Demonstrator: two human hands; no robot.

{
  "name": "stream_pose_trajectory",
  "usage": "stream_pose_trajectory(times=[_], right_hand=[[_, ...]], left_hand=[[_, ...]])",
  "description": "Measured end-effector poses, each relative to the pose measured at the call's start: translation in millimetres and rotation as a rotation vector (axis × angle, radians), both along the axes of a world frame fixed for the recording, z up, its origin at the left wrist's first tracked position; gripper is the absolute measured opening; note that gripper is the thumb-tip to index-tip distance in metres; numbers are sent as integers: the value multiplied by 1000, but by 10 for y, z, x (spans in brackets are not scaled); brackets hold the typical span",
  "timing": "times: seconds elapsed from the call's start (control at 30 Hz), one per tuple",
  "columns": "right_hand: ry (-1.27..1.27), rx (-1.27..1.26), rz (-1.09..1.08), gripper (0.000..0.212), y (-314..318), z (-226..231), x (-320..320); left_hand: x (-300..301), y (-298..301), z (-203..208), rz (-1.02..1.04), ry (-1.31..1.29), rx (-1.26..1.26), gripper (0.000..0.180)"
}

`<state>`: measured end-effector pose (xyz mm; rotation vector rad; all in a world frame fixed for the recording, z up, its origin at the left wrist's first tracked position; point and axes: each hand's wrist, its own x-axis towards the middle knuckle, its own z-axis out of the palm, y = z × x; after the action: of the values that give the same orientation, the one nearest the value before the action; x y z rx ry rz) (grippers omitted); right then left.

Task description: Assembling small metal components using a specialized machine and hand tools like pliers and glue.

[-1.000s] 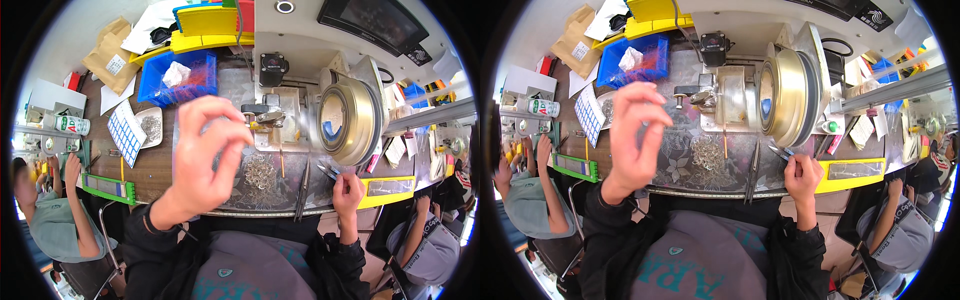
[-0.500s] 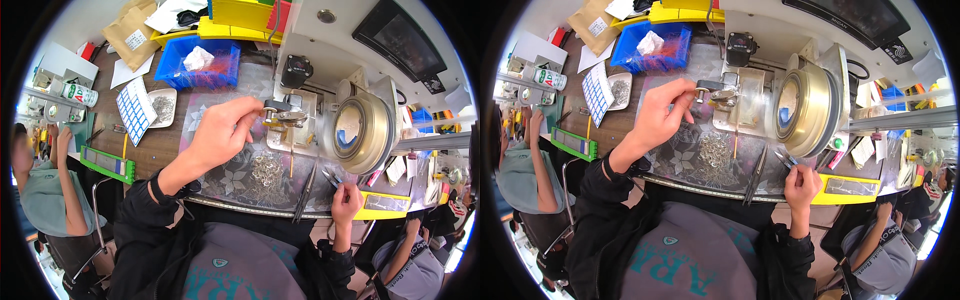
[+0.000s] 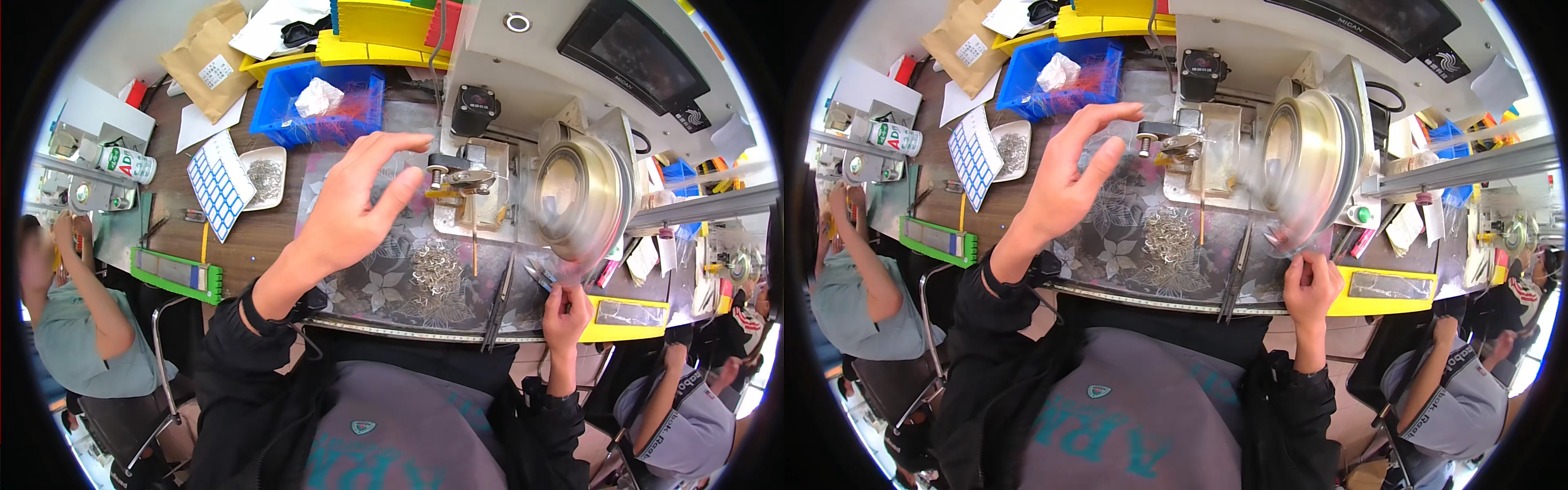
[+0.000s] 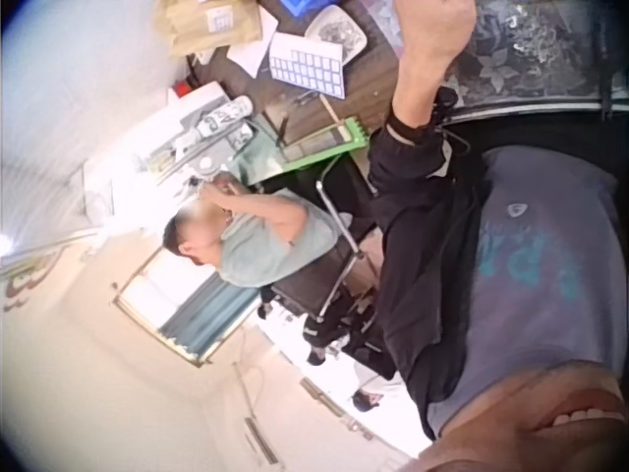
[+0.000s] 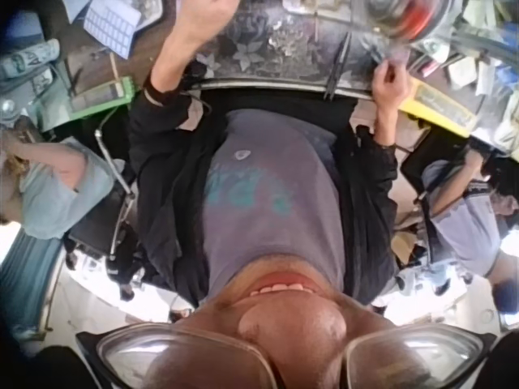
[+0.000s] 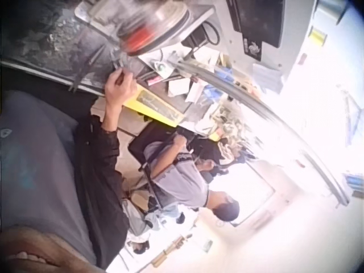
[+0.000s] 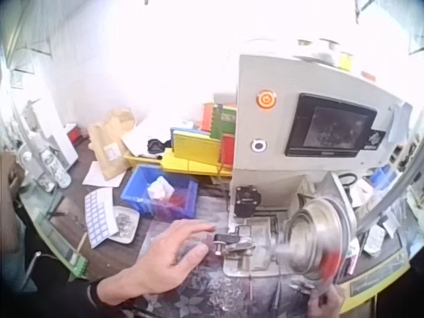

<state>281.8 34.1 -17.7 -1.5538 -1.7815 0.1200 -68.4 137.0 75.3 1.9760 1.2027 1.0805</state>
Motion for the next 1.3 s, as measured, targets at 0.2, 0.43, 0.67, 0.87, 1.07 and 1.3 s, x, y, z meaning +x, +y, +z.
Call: stream_pose_trajectory(times=[0.2, 0.43, 0.67, 0.87, 1.07, 1.3], right_hand=[[23, 14, 9, 11, 21, -3, -23], [34, -5, -28, 9, -8, 17, -41], [35, -1, -25, 8, -6, 21, -50], [12, 10, -23, 8, -2, 9, -39], [20, -7, -30, 8, -7, 6, -43], [34, 14, -36, 7, -2, 14, -55]], left_hand=[[32, 56, 122, -79, 102, 2, 36], [57, 75, 27, -61, 9, 40, 34], [69, 41, -3, -46, -31, 6, 34], [65, 31, 19, -64, -2, -34, 35], [83, 33, 7, -39, -19, 14, 34], [82, 26, 26, -37, -3, -21, 34]])
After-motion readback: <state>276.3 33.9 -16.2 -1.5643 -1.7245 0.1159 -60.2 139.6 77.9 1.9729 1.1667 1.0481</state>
